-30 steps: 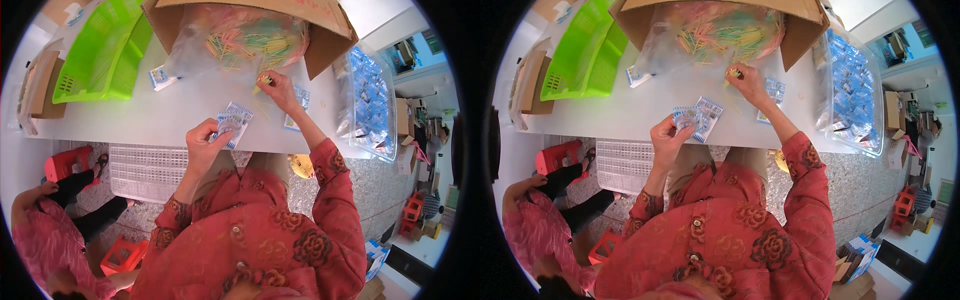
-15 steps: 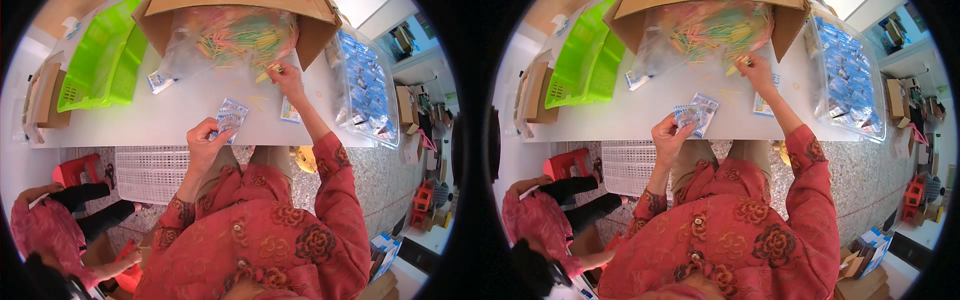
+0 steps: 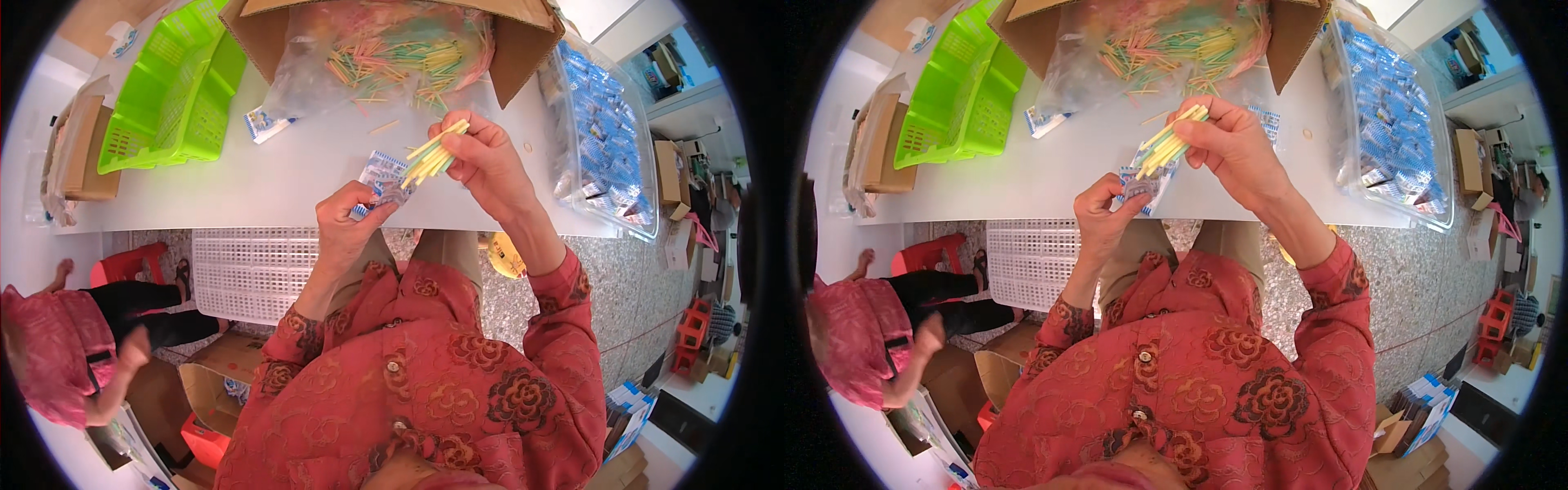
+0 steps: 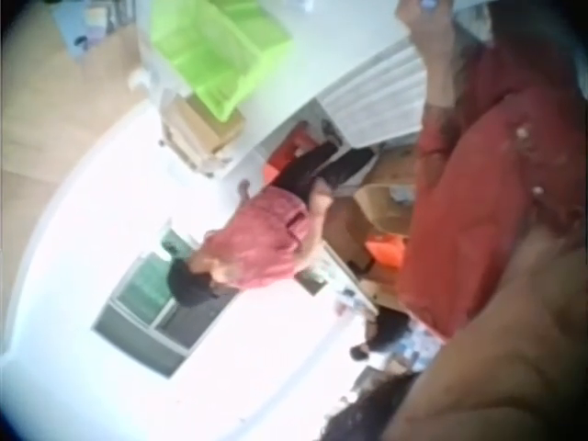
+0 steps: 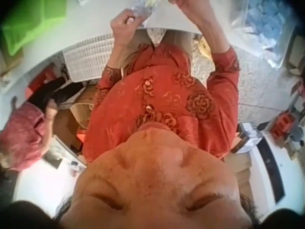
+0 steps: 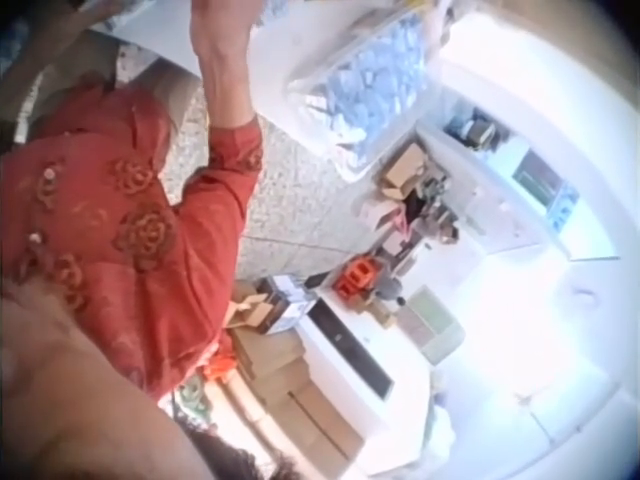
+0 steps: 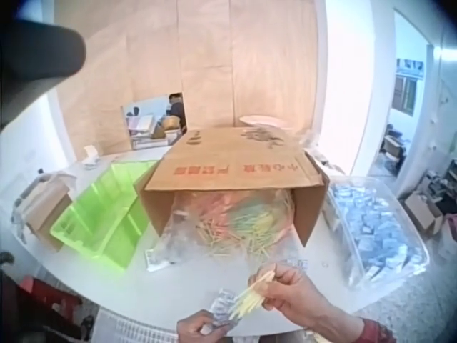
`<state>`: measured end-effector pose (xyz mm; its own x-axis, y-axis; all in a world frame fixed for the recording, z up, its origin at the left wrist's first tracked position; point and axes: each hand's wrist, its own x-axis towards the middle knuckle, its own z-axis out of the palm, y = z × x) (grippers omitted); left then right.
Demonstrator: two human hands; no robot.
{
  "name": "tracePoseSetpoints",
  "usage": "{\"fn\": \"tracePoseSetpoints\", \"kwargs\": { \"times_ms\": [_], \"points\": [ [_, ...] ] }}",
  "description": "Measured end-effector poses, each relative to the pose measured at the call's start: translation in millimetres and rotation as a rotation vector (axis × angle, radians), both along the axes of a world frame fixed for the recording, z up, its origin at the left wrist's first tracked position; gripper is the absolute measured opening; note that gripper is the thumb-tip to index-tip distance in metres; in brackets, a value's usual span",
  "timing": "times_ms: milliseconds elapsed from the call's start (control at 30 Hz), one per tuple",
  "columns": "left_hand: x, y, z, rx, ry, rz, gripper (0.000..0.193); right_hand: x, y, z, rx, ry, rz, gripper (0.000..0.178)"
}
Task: Packaging small plastic packets by grouping them together using rubber bands.
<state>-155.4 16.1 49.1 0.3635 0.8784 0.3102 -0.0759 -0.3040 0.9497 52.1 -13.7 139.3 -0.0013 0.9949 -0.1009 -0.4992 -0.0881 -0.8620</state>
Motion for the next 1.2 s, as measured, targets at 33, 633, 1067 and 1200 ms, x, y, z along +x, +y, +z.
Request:
{"fn": "tracePoseSetpoints", "kwargs": {
  "times_ms": [33,633,1067,1200],
  "points": [
    [0.0,0.2,0.2,-0.004,0.006,-0.005,0.016,-0.6,0.8,-2.6,-0.002,0.003,0.001,0.007],
    [1.9,-0.7,1.6,-0.073,0.007,-0.075,0.011,-7.4,-0.5,-3.8,0.257,-0.400,-0.133,0.008],
    [8.6,-7.8,1.4,-0.419,-0.195,-0.142,0.009,-10.3,-2.6,-1.7,0.978,-1.114,-0.215,0.023],
    [10.2,-10.4,7.2,-0.506,-0.256,-0.163,0.009,-9.2,-5.2,1.5,1.196,-1.231,-0.159,0.023]
  ]
}}
